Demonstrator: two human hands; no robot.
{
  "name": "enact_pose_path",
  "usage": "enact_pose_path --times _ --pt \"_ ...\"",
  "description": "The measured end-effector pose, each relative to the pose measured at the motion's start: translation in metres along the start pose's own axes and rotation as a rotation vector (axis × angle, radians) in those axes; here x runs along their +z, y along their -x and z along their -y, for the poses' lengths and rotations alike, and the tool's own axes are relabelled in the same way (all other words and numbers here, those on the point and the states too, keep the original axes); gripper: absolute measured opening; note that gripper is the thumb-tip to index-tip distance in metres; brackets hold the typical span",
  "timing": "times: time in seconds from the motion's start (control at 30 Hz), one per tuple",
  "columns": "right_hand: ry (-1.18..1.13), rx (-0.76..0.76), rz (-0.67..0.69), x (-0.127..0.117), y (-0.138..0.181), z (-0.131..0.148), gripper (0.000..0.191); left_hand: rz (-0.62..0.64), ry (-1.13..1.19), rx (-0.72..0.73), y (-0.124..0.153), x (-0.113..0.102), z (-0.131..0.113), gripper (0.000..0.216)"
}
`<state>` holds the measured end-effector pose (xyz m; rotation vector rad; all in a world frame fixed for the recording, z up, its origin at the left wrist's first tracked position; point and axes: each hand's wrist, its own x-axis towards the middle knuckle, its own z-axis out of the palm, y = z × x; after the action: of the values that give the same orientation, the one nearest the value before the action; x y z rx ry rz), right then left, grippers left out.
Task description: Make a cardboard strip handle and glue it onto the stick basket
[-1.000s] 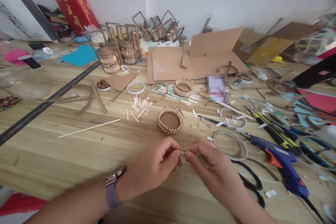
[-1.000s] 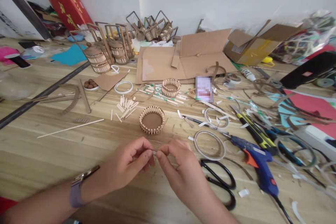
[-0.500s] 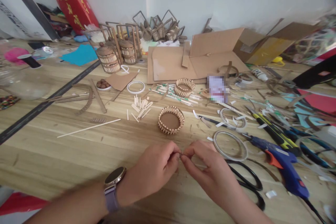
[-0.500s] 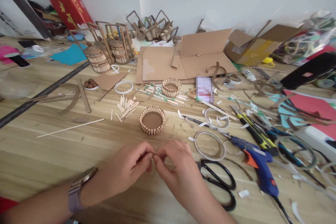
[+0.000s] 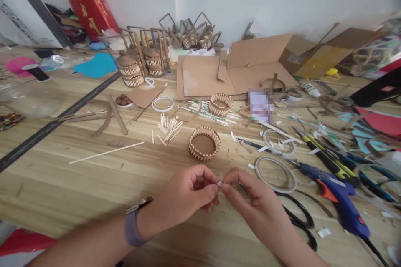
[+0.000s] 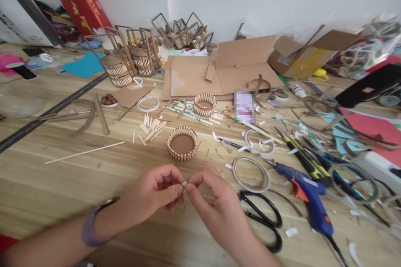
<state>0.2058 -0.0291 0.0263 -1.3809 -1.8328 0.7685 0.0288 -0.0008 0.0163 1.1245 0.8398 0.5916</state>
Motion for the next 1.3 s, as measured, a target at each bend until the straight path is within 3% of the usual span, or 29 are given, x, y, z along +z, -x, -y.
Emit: enact_pose_path --times 0.23,0.33,0.43,0.53,0.87,1.0,1.13,1.3 --pt "0.083 -0.103 -0.034 0.002 0.001 -0.001 0.018 0.003 0.058 -0.042 0.0 0.0 -0.001 0.015" --pt "0.213 -0.243 -0.187 0.006 0.004 -0.004 0.006 -0.034 0.067 -0.066 -0.001 0.0 -0.001 0.015" --pt "0.378 -0.429 -0.347 0.01 0.007 -0.002 0.008 -0.101 0.061 -0.07 -0.002 0.001 0.0 0.014" --pt "0.475 -0.457 -0.411 0.012 0.007 0.002 0.009 -0.128 0.038 -0.07 -0.002 0.002 0.001 0.012" --pt "0.436 -0.379 -0.37 0.015 0.007 0.002 0.014 -0.153 -0.328 0.059 0.008 0.005 0.002 0.007" --pt "0.456 -0.399 -0.284 0.008 0.007 -0.002 0.01 -0.17 -0.484 0.128 0.008 0.004 0.002 0.009" --pt "0.49 -0.443 -0.159 0.002 0.005 -0.006 0.012 -0.164 -0.571 0.148 0.007 0.003 0.0 0.008" --pt "0.435 -0.439 -0.185 0.002 0.003 -0.005 0.014 -0.121 -0.599 0.147 0.008 0.0 -0.005 0.01"
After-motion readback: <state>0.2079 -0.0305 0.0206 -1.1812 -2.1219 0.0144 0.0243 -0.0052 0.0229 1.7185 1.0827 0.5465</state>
